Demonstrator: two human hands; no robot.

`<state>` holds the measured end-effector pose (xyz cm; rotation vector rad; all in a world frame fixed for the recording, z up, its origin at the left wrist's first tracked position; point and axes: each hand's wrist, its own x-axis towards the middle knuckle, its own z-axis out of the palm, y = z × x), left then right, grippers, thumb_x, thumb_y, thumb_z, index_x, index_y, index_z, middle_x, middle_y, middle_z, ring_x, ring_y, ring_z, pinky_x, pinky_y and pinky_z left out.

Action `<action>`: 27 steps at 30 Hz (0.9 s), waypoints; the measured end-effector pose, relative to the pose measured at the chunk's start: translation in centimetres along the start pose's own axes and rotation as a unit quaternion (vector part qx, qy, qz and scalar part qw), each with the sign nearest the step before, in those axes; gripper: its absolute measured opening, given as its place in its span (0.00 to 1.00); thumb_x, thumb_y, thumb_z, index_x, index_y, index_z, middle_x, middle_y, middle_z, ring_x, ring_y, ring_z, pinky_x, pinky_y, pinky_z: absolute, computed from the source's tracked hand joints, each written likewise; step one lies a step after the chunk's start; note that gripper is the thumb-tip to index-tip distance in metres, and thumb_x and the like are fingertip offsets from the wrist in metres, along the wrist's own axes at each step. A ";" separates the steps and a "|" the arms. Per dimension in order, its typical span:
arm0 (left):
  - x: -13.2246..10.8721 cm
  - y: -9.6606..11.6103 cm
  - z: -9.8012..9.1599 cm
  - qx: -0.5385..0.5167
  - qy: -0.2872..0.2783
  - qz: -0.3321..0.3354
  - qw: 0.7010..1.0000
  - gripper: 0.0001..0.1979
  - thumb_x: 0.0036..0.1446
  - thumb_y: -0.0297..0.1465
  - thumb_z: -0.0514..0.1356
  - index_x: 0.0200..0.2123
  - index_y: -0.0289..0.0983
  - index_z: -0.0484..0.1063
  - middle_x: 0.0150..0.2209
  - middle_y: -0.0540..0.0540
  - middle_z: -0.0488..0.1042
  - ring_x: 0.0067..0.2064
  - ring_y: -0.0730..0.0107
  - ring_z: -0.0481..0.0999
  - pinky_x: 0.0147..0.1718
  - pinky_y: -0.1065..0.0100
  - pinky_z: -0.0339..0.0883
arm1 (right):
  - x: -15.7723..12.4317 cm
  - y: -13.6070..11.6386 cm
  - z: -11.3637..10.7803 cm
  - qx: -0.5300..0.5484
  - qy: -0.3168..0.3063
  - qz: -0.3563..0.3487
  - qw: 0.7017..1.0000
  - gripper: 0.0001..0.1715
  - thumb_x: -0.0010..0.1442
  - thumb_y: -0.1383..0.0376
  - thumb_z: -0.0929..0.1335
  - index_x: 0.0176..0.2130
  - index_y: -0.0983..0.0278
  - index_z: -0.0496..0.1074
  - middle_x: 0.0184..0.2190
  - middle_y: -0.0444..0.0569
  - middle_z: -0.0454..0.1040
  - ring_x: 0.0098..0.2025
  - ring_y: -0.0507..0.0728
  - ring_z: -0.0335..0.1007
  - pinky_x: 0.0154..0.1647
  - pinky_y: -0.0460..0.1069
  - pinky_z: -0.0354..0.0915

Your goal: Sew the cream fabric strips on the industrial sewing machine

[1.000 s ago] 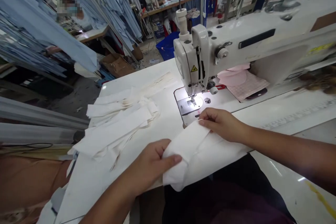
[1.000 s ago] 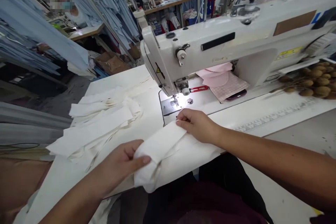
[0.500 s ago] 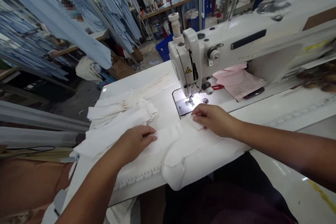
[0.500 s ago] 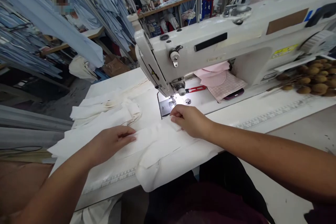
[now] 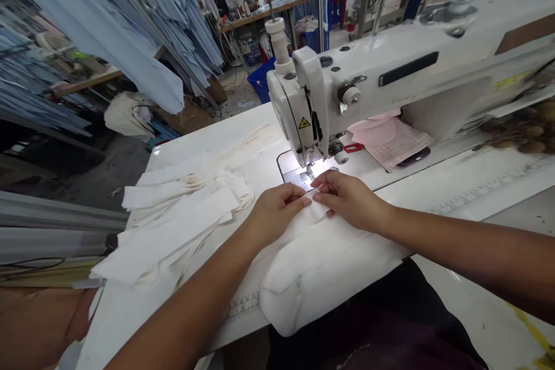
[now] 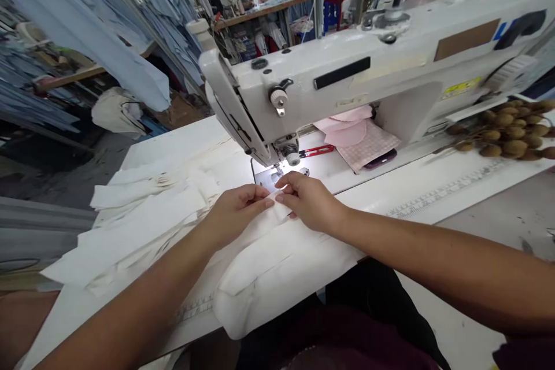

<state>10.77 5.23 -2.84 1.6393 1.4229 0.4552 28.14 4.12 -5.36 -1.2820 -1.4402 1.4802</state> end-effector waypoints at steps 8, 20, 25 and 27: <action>0.0 0.3 -0.3 -0.009 0.032 -0.033 0.999 0.10 0.48 0.39 0.61 0.27 0.38 0.73 0.23 0.53 0.67 0.25 0.75 0.61 0.25 0.71 0.56 | 0.2 0.7 -0.7 -0.019 -0.014 0.005 1.000 0.13 0.57 0.66 0.66 0.44 0.60 0.65 0.29 0.42 0.68 0.30 0.50 0.69 0.33 0.48 0.69; 1.6 1.0 0.3 0.072 0.063 -0.059 0.994 0.07 0.49 0.36 0.60 0.28 0.39 0.75 0.24 0.52 0.72 0.26 0.73 0.67 0.25 0.70 0.60 | 0.9 -1.0 -1.2 -0.184 -0.010 0.028 0.982 0.13 0.56 0.66 0.64 0.43 0.61 0.59 0.23 0.39 0.69 0.24 0.51 0.67 0.24 0.45 0.59; 2.3 1.4 0.4 0.152 0.042 -0.042 0.987 0.04 0.48 0.32 0.60 0.28 0.39 0.73 0.26 0.52 0.74 0.28 0.72 0.69 0.28 0.70 0.61 | 1.0 -1.7 -1.6 -0.409 -0.036 -0.059 0.910 0.04 0.57 0.69 0.63 0.34 0.63 0.67 0.29 0.45 0.71 0.29 0.52 0.64 0.27 0.46 0.54; 2.5 1.5 0.3 0.165 0.030 -0.037 0.985 0.03 0.47 0.32 0.61 0.28 0.39 0.72 0.26 0.52 0.73 0.28 0.72 0.69 0.27 0.71 0.61 | 0.9 -1.6 -2.0 -0.484 -0.072 -0.118 0.864 0.09 0.59 0.70 0.61 0.30 0.64 0.69 0.30 0.47 0.71 0.32 0.52 0.64 0.27 0.46 0.50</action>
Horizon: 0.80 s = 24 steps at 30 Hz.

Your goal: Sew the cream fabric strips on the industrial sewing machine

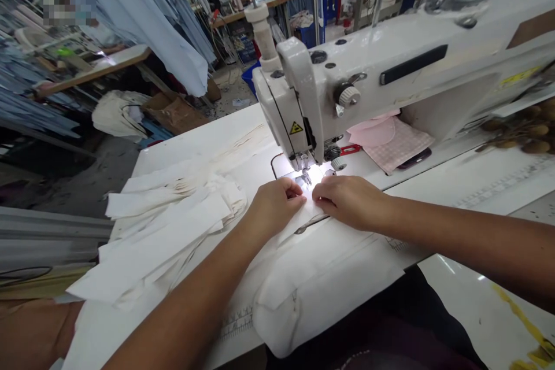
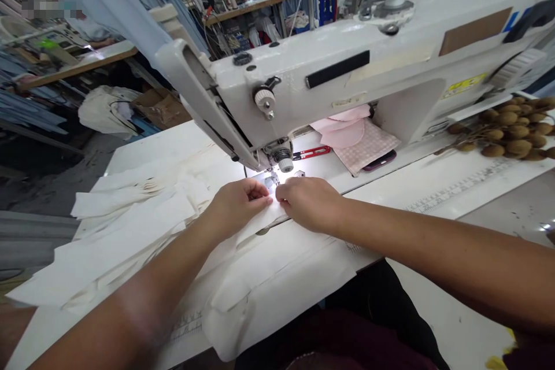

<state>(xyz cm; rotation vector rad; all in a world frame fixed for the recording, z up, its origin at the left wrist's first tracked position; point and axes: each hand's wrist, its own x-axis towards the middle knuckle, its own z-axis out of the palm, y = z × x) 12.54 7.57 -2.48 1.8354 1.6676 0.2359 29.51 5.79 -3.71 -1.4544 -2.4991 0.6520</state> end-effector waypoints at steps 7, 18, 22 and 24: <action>1.6 0.1 -0.6 0.012 -0.010 -0.020 1.000 0.05 0.46 0.33 0.61 0.27 0.39 0.67 0.23 0.54 0.68 0.25 0.73 0.66 0.23 0.71 0.55 | -0.1 1.9 0.2 -0.109 0.042 -0.103 0.988 0.14 0.63 0.65 0.61 0.31 0.64 0.73 0.33 0.49 0.71 0.30 0.51 0.61 0.23 0.46 0.43; 2.4 0.0 -0.9 -0.034 0.008 -0.026 0.999 0.06 0.44 0.32 0.60 0.26 0.39 0.65 0.21 0.55 0.65 0.26 0.72 0.67 0.24 0.70 0.54 | 0.1 2.6 0.3 -0.080 0.064 -0.130 0.986 0.13 0.63 0.62 0.62 0.38 0.63 0.73 0.34 0.51 0.73 0.34 0.55 0.64 0.24 0.46 0.49; 2.0 -0.9 -0.4 -0.111 -0.015 -0.012 0.994 0.08 0.45 0.35 0.60 0.26 0.39 0.65 0.23 0.54 0.67 0.27 0.72 0.67 0.26 0.70 0.58 | 0.0 2.8 -0.1 -0.002 0.064 -0.053 0.997 0.14 0.64 0.63 0.60 0.37 0.64 0.73 0.36 0.52 0.73 0.40 0.58 0.66 0.32 0.48 0.58; 1.6 -1.3 -0.2 -0.143 -0.014 0.005 0.990 0.08 0.45 0.35 0.61 0.26 0.39 0.65 0.24 0.53 0.68 0.27 0.72 0.67 0.27 0.70 0.59 | 0.0 3.0 -0.2 0.062 0.068 0.001 0.996 0.14 0.63 0.61 0.60 0.36 0.64 0.71 0.35 0.51 0.73 0.38 0.57 0.67 0.33 0.49 0.59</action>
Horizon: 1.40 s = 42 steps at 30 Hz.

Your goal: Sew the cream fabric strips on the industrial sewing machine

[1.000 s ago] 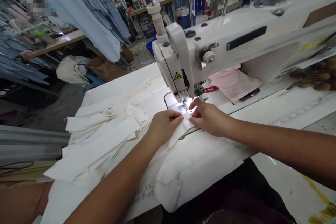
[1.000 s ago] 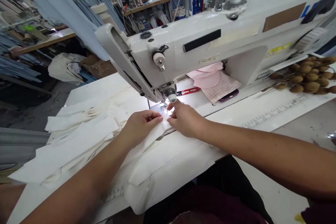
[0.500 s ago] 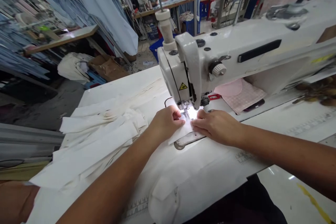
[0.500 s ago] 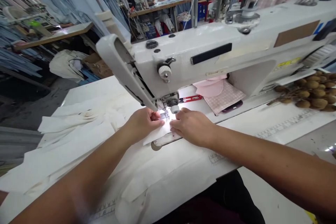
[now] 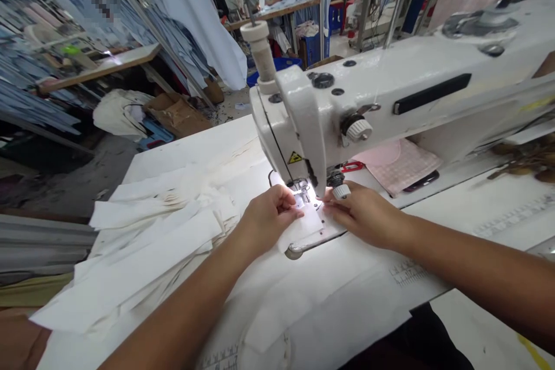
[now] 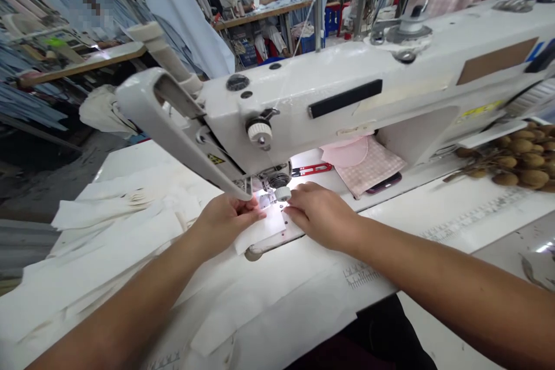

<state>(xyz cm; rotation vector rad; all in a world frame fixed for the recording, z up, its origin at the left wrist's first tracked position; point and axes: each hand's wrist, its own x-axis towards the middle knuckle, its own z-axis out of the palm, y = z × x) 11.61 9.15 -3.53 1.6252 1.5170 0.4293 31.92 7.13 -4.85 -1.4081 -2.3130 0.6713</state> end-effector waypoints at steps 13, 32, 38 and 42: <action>-2.1 0.2 0.3 -0.018 0.033 0.056 0.998 0.09 0.46 0.36 0.62 0.23 0.38 0.65 0.23 0.54 0.69 0.24 0.75 0.63 0.25 0.72 0.58 | 0.3 -1.5 0.1 0.217 -0.045 0.111 0.969 0.17 0.58 0.61 0.63 0.20 0.62 0.61 0.23 0.44 0.63 0.36 0.56 0.66 0.34 0.48 0.59; -1.7 1.2 0.5 0.011 0.017 -0.004 1.000 0.09 0.49 0.38 0.58 0.26 0.40 0.75 0.23 0.51 0.73 0.28 0.68 0.70 0.25 0.69 0.62 | 0.0 -1.9 0.7 0.151 -0.053 0.125 0.979 0.10 0.60 0.62 0.61 0.29 0.63 0.64 0.27 0.45 0.69 0.29 0.53 0.65 0.30 0.48 0.59; -1.6 1.2 0.5 0.022 0.023 -0.023 0.999 0.09 0.50 0.38 0.58 0.26 0.40 0.75 0.22 0.51 0.72 0.27 0.68 0.71 0.24 0.69 0.61 | 0.1 -2.1 0.7 0.117 -0.055 0.122 0.984 0.05 0.61 0.64 0.60 0.35 0.63 0.64 0.31 0.47 0.71 0.30 0.54 0.66 0.30 0.48 0.58; -1.4 1.4 0.5 0.052 0.017 -0.032 0.998 0.10 0.50 0.37 0.57 0.21 0.40 0.72 0.18 0.52 0.69 0.25 0.68 0.70 0.22 0.70 0.58 | 0.3 -2.3 0.7 0.077 -0.057 0.111 0.989 0.07 0.60 0.67 0.60 0.39 0.64 0.65 0.32 0.48 0.71 0.29 0.53 0.65 0.30 0.48 0.57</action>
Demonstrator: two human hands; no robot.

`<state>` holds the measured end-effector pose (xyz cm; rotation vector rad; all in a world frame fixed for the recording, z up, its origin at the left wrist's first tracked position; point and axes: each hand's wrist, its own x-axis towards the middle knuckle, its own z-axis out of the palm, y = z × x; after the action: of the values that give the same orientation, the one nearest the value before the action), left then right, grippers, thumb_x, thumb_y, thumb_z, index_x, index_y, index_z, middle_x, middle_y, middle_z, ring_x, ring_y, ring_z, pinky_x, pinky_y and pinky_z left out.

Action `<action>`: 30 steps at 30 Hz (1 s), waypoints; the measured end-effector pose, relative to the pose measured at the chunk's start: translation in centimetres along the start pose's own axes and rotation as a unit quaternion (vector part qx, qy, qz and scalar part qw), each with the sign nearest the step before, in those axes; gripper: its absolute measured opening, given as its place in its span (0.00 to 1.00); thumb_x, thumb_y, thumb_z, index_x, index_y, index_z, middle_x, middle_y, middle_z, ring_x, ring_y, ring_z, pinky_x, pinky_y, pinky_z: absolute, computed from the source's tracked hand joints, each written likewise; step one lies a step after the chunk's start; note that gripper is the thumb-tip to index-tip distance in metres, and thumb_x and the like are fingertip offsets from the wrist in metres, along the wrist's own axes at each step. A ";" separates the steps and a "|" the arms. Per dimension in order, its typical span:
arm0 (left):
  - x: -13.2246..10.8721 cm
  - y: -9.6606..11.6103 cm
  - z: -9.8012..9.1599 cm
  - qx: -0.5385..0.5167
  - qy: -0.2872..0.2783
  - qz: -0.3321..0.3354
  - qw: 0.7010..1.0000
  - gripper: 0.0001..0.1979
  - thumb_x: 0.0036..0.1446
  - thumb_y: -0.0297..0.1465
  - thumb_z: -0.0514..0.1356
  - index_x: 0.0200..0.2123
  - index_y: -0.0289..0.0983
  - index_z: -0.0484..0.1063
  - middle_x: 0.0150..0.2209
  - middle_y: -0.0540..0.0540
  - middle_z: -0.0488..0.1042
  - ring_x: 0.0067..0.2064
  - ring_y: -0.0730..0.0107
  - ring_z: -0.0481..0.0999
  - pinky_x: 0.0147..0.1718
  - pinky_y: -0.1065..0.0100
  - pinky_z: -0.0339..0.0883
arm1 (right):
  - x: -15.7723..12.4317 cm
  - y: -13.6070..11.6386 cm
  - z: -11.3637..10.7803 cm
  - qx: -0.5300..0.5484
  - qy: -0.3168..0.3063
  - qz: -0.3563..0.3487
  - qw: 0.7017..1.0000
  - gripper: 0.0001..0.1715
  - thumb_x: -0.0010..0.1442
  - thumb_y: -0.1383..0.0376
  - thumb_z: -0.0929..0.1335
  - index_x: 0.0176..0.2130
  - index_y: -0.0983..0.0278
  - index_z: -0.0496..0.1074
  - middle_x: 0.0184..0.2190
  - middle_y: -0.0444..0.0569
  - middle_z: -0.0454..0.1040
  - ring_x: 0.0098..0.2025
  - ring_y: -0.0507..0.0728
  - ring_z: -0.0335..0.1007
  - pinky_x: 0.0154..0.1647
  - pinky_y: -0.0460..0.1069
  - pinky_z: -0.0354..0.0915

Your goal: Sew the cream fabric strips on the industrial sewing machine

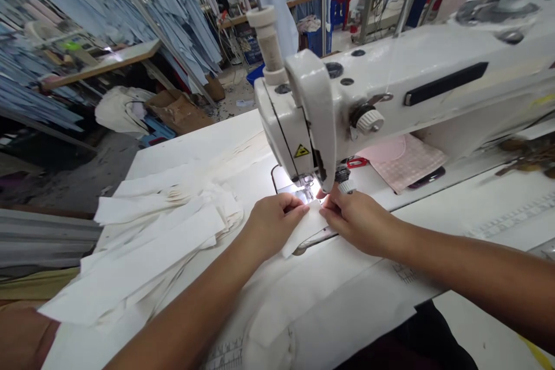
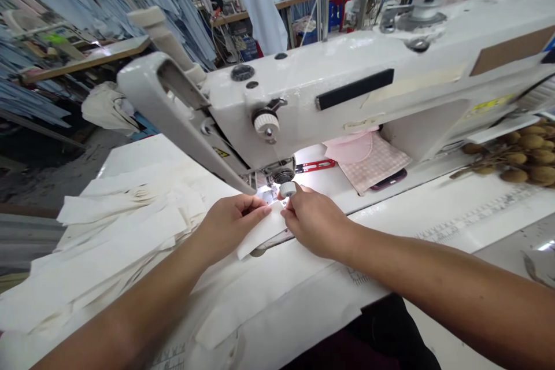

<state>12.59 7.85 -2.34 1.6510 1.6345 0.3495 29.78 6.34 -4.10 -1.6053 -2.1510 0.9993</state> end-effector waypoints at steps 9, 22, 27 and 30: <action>0.8 0.4 0.0 0.090 -0.032 0.006 0.995 0.12 0.51 0.36 0.55 0.19 0.40 0.70 0.14 0.54 0.63 0.21 0.71 0.64 0.21 0.70 0.54 | 0.7 0.2 0.3 -0.159 0.006 -0.097 0.982 0.13 0.62 0.68 0.58 0.32 0.64 0.69 0.22 0.48 0.69 0.29 0.56 0.62 0.22 0.47 0.46; 2.2 0.0 -0.3 0.121 0.013 0.026 0.992 0.07 0.47 0.35 0.56 0.24 0.40 0.69 0.24 0.51 0.72 0.28 0.68 0.70 0.27 0.69 0.58 | 0.4 1.5 0.2 -0.272 0.058 -0.221 0.935 0.11 0.62 0.69 0.61 0.35 0.65 0.72 0.26 0.52 0.69 0.32 0.56 0.60 0.26 0.48 0.46; 2.5 0.2 -0.6 0.117 0.004 -0.004 0.993 0.07 0.46 0.36 0.56 0.23 0.40 0.68 0.22 0.53 0.69 0.27 0.68 0.68 0.27 0.68 0.58 | 0.4 1.7 0.6 -0.289 0.110 -0.242 0.920 0.10 0.62 0.67 0.61 0.37 0.65 0.72 0.28 0.53 0.70 0.32 0.56 0.59 0.25 0.47 0.44; 2.7 0.0 -0.7 0.117 0.007 0.007 0.993 0.08 0.45 0.37 0.57 0.22 0.39 0.68 0.22 0.53 0.69 0.28 0.68 0.69 0.27 0.68 0.59 | 0.3 1.8 0.7 -0.294 0.127 -0.248 0.914 0.09 0.62 0.68 0.62 0.38 0.65 0.72 0.28 0.53 0.71 0.32 0.55 0.59 0.25 0.47 0.45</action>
<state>12.51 10.56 -2.71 1.8376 1.7280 0.1824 30.53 6.65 -5.84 -1.1763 -2.5998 -0.0209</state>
